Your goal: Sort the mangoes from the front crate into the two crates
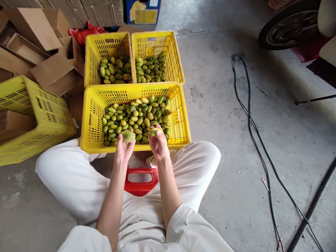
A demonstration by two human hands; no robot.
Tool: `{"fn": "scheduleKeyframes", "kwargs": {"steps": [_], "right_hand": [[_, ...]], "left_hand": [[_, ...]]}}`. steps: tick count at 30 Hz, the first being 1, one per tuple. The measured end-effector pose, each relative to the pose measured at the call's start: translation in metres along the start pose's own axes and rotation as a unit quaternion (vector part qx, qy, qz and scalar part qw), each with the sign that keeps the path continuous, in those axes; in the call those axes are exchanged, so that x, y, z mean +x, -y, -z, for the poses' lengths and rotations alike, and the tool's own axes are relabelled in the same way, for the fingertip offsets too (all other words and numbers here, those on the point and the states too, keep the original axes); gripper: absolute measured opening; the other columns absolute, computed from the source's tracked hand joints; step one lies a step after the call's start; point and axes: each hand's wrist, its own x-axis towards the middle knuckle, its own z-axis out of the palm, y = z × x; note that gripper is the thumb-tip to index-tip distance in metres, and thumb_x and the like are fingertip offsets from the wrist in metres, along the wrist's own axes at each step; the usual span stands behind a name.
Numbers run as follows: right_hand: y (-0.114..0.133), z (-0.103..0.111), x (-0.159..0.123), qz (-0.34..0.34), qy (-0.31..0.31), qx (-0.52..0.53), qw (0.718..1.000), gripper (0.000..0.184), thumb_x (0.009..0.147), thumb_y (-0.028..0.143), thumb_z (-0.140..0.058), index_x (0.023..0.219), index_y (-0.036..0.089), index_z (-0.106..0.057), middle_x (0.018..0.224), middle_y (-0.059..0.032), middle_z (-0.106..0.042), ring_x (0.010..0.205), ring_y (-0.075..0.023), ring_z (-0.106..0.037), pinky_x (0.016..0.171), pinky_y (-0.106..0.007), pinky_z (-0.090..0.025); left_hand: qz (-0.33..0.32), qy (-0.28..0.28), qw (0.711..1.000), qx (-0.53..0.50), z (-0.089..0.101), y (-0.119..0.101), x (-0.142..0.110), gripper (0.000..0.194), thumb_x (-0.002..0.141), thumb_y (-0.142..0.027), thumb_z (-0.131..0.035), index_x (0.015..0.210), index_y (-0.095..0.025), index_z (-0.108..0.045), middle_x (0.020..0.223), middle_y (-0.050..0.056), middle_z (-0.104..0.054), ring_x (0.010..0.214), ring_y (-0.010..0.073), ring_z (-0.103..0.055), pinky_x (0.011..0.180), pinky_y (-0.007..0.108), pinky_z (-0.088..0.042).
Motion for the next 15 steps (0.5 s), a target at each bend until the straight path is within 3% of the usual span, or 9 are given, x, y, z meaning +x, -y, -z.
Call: {"fn": "scheduleKeyframes", "kwargs": {"steps": [2,5,11,15], "right_hand": [[-0.002,0.001,0.001,-0.008,-0.014,0.013,1.0,0.03,0.075,0.037,-0.093,0.092,0.027,-0.071,0.091,0.0025,-0.074,0.073,-0.012,-0.062,0.061,-0.021,-0.056],[0.0,0.001,0.002,-0.023,0.017,0.04,0.999,0.028,0.084,0.049,-0.084,0.088,0.025,-0.071,0.077,0.003,-0.064,0.067,-0.0117,-0.055,0.055,-0.019,-0.051],[0.007,-0.001,-0.002,-0.02,0.03,0.028,0.999,0.022,0.083,0.029,-0.081,0.103,0.025,-0.074,0.089,0.002,-0.067,0.065,-0.0097,-0.052,0.05,-0.018,-0.045],[0.005,-0.002,-0.002,-0.009,0.035,0.01,0.999,0.023,0.088,0.036,-0.081,0.107,0.029,-0.07,0.087,0.0029,-0.067,0.061,-0.0103,-0.055,0.048,-0.018,-0.044]], "left_hand": [[-0.002,-0.003,1.0,-0.018,-0.003,-0.001,-0.001,0.031,0.09,-0.05,-0.086,0.093,-0.021,-0.074,0.096,0.006,-0.074,0.087,0.0171,-0.066,0.069,0.024,-0.052],[0.009,0.012,0.999,-0.039,-0.009,-0.004,-0.006,0.034,0.098,-0.055,-0.076,0.092,-0.021,-0.072,0.086,0.003,-0.067,0.077,0.0147,-0.059,0.065,0.024,-0.049],[0.041,0.013,0.998,-0.038,-0.017,-0.011,-0.011,0.029,0.107,-0.043,-0.065,0.096,-0.017,-0.072,0.085,0.002,-0.065,0.065,0.0087,-0.053,0.056,0.018,-0.045],[0.04,0.024,0.999,0.004,-0.018,-0.012,-0.012,0.031,0.105,-0.049,-0.068,0.096,-0.019,-0.073,0.078,0.0,-0.06,0.052,0.0069,-0.044,0.042,0.017,-0.035]]}}
